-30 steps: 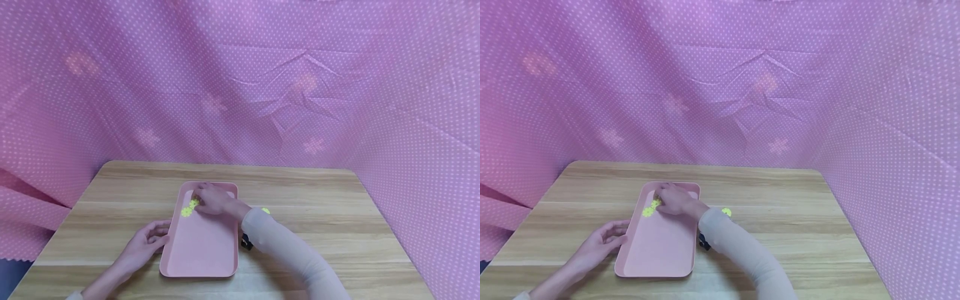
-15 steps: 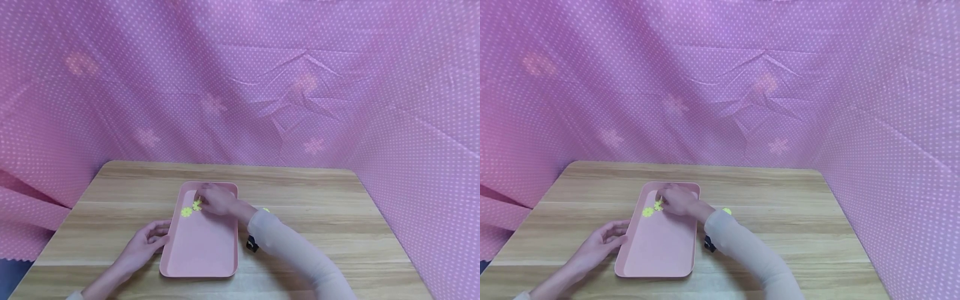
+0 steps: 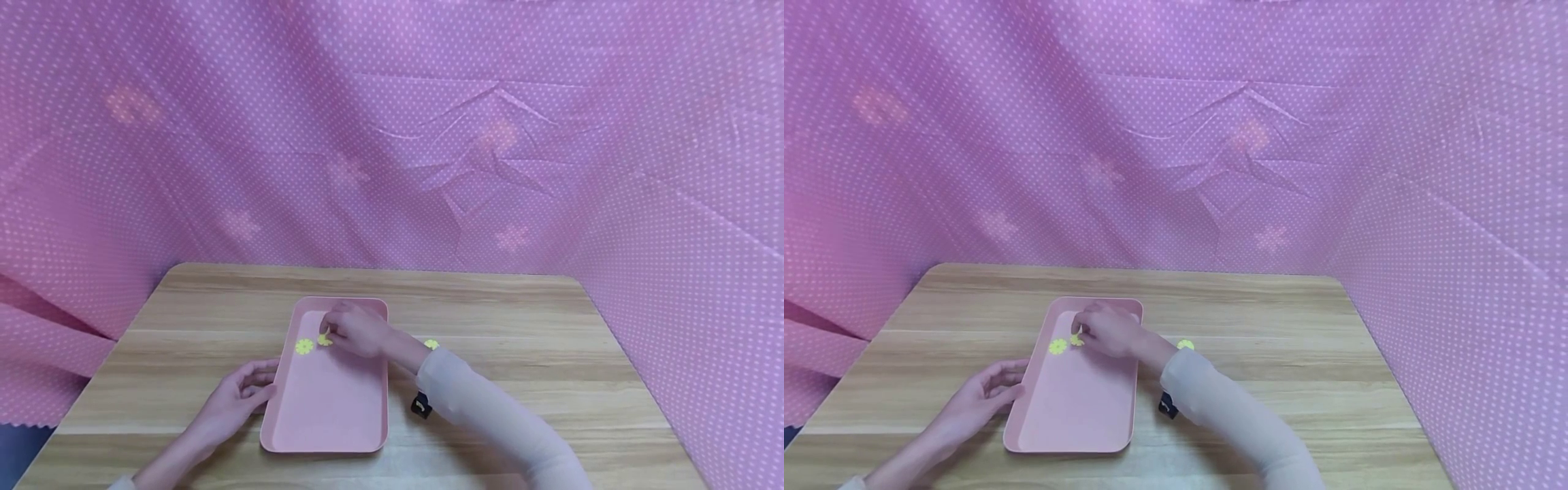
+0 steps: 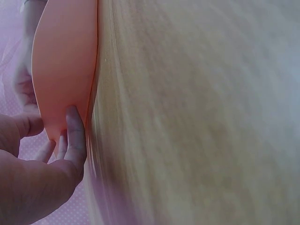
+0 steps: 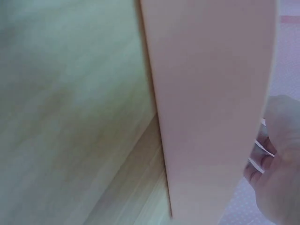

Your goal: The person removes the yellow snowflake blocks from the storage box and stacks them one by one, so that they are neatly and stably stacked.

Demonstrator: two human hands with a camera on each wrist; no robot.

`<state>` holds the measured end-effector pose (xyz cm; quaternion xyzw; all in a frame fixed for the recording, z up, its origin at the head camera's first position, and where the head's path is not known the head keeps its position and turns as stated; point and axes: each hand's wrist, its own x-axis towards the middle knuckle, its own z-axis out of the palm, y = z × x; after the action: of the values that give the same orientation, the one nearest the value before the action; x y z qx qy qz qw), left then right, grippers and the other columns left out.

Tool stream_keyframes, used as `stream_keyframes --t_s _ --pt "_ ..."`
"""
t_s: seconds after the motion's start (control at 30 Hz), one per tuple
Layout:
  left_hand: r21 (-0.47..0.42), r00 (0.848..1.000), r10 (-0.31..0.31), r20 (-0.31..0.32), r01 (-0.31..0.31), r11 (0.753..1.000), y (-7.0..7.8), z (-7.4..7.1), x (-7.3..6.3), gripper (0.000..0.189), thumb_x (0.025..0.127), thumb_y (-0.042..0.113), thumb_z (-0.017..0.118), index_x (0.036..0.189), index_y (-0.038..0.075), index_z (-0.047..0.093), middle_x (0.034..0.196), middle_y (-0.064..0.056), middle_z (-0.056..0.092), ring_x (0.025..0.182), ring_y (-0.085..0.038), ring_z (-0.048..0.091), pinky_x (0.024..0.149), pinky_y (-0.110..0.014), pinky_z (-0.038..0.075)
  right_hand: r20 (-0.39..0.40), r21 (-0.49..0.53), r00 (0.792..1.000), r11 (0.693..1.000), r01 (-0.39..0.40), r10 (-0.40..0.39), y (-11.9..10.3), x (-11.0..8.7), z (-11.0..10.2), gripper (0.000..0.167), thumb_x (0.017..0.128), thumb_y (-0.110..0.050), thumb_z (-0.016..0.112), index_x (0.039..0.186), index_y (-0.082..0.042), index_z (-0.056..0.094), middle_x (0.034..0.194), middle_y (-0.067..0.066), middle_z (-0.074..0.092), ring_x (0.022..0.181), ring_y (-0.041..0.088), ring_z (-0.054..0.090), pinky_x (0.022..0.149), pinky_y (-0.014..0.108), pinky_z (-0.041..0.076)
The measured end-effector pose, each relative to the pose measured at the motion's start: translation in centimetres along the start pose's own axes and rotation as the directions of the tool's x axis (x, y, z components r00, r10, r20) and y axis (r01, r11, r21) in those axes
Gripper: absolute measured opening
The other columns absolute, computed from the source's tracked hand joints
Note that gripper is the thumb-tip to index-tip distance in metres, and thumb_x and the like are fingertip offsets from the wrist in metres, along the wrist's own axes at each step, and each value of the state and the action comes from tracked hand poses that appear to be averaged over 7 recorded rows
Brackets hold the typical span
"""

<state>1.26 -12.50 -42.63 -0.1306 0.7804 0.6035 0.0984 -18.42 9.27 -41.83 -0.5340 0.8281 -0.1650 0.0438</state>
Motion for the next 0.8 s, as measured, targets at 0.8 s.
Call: stream_keyframes --t_s 0.8 --pt "0.02 1.0 0.004 -0.008 -0.004 1.0 -0.1 0.1 -0.2 0.055 0.102 0.014 0.068 0.152 0.001 0.048 0.14 -0.025 0.064 0.107 -0.009 0.071 0.089 -0.021 0.063 -0.164 0.133 0.986 0.99 0.036 -0.014 0.4 -5.3 -2.9 0.011 0.097 -0.012 0.073 0.107 -0.015 0.077 0.105 -0.003 0.078 0.105 0.014 0.068 0.106 0.035 0.056"
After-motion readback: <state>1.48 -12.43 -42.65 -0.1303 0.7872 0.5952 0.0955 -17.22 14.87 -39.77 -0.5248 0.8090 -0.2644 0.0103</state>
